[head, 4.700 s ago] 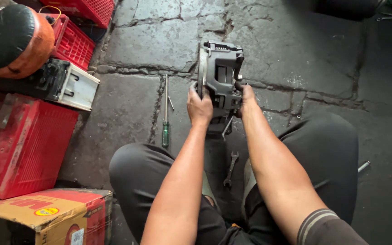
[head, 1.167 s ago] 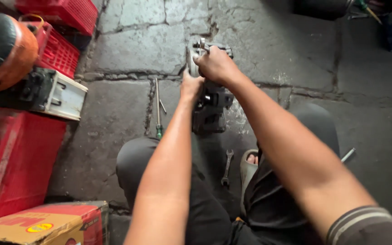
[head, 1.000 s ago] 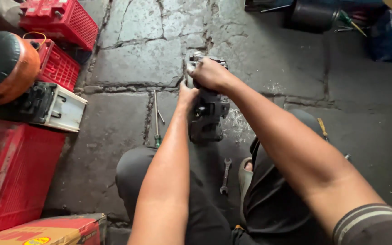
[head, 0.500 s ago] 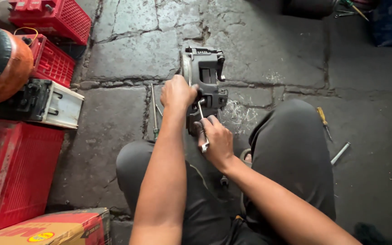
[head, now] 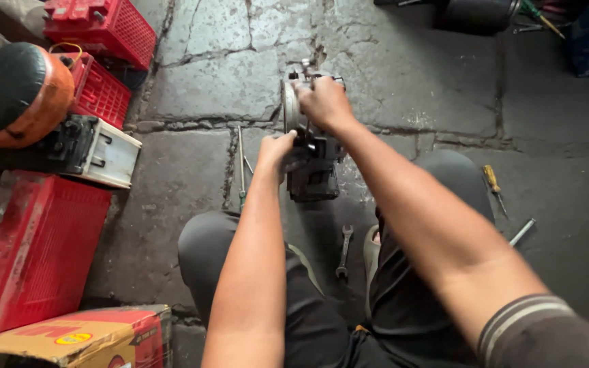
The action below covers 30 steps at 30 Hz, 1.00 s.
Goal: The person works on a large brake caliper assembly while seated on the floor, using various wrenches and a screwdriver to loosen and remove internal components. They handle the heavy metal caliper by turning it over to reach different fasteners and use a wrench to unscrew bolts from the housing.
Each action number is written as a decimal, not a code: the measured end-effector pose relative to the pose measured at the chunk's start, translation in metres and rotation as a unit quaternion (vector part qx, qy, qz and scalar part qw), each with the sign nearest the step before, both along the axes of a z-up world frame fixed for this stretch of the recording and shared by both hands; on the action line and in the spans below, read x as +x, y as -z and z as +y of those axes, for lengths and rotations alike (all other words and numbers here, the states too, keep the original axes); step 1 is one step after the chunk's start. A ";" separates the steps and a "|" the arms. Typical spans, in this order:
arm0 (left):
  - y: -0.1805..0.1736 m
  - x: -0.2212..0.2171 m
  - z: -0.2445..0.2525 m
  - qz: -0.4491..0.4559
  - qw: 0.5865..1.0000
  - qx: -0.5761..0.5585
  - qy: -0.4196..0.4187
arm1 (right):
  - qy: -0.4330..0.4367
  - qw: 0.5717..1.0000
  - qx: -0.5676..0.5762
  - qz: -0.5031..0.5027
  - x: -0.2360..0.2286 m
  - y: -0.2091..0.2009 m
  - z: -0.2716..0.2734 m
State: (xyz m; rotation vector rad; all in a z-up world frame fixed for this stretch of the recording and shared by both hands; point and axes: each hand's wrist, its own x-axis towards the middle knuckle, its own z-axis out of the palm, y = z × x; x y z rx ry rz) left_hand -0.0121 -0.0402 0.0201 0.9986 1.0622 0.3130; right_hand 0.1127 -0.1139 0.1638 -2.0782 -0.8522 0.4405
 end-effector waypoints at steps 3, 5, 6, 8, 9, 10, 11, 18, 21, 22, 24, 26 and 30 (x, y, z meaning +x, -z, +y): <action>-0.017 -0.009 0.003 -0.002 0.999 -0.031 -0.032 | -0.116 0.993 -0.006 0.003 -0.007 -0.019 0.001; -0.023 -0.013 0.002 -0.014 0.999 -0.027 -0.025 | -0.102 0.994 0.018 -0.018 -0.012 -0.027 -0.008; -0.025 -0.018 0.003 -0.034 0.999 -0.031 -0.012 | -0.096 0.995 0.031 -0.026 -0.019 -0.028 -0.013; -0.029 -0.021 0.003 -0.044 0.999 -0.004 0.016 | -0.092 0.988 0.064 -0.110 -0.041 -0.022 -0.041; -0.030 -0.017 -0.001 -0.034 0.999 0.026 0.030 | -0.120 0.976 0.106 -0.149 -0.054 -0.019 -0.058; -0.031 -0.015 -0.007 -0.023 0.997 0.054 0.045 | -0.148 0.960 0.145 -0.187 -0.068 -0.015 -0.076; -0.035 -0.013 -0.010 0.028 0.992 0.113 0.054 | -0.172 0.957 0.122 -0.197 -0.079 -0.013 -0.091; -0.051 -0.001 -0.022 0.218 0.933 0.274 0.080 | -0.227 0.933 -0.066 -0.272 -0.138 0.034 -0.128; -0.049 0.003 -0.027 0.230 0.920 0.308 0.076 | -0.241 0.909 -0.126 -0.317 -0.138 0.054 -0.130; -0.048 0.004 -0.028 0.231 0.918 0.312 0.077 | -0.239 0.909 -0.137 -0.313 -0.137 0.058 -0.130; -0.045 0.004 -0.028 0.219 0.920 0.314 0.084 | -0.236 0.909 -0.157 -0.306 -0.140 0.062 -0.125; -0.039 0.002 -0.025 0.201 0.924 0.312 0.093 | -0.238 0.911 -0.153 -0.301 -0.140 0.059 -0.124; -0.011 0.002 -0.012 0.070 0.961 0.248 0.098 | -0.196 0.932 -0.066 -0.298 -0.128 0.043 -0.116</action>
